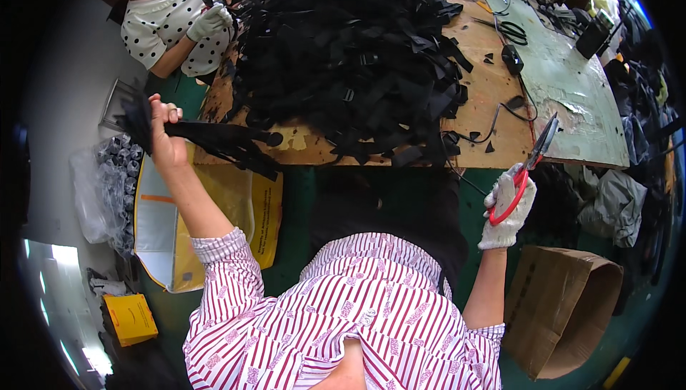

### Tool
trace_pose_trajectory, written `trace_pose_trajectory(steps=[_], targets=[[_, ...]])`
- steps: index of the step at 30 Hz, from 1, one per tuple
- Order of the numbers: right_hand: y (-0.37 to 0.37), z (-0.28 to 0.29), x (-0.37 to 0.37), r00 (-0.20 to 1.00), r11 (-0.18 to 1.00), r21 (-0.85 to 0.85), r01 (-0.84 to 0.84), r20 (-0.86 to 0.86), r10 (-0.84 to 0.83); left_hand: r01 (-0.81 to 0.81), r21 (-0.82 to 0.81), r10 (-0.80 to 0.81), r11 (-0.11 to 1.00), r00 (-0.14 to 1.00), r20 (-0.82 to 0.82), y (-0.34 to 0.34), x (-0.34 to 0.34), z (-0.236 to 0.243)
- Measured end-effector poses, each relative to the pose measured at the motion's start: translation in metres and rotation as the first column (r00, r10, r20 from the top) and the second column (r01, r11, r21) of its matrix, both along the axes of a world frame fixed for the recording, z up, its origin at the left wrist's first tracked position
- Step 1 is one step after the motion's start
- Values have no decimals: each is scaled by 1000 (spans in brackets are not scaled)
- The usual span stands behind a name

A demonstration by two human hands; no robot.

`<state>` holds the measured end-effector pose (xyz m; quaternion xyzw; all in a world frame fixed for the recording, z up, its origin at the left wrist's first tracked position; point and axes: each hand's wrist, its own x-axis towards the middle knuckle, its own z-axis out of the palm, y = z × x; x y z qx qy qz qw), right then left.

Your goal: The person uses red-handled scissors to cut black fabric strips into smaller pieces while standing at a workbench. They repeatedly pick up strips, cut them, and place the resulting pieces into a yellow bin on the floor. Another person is visible in the background working on similar materials.

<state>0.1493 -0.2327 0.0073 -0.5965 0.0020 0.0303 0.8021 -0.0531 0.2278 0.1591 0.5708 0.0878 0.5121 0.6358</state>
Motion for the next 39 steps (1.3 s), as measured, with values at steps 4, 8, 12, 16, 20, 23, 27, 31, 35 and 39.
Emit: trace_pose_trajectory(steps=[4, 8, 12, 16, 20, 23, 27, 31, 35, 39], targets=[[2, -1, -1, 1000, 1000, -4, 11, 0, -11, 12, 62, -10, 998, 999, -42, -4, 11, -4], [9, -7, -5, 998, 999, 26, 37, -45, -35, 30, 385, 84, 922, 958, -274, -78, 87, -43], [11, -7, -11, 1000, 1000, 21, 8, -28, -7, 314, 612, 77, 725, 847, -526, -140, 166, -66], [5, -11, -20, 998, 999, 41, 8, -63, -6, 417, 517, 56, 747, 736, -674, -157, 215, -131], [-2, -18, -22, 992, 994, 104, 38, -122, -25, 390, 236, 6, 890, 507, -862, -161, 239, -166], [0, -18, -22, 987, 995, 90, 40, -159, -25, 196, 94, -41, 976, 594, -803, -159, 247, -194], [4, -27, -24, 989, 992, 125, 18, -146, 0, 98, -61, -112, 993, 686, -719, -163, 253, -201], [9, -26, -25, 986, 995, 96, -15, -167, 31, 142, -282, -289, 949, 751, -594, -163, 247, -187], [14, -28, -25, 983, 998, 35, -44, -176, 49, 183, -216, -252, 959, 900, -357, -153, 236, -174], [24, -24, -29, 983, 997, 14, -81, -167, 82, 13, -106, -28, 994, 990, -140, -134, 233, -144]])
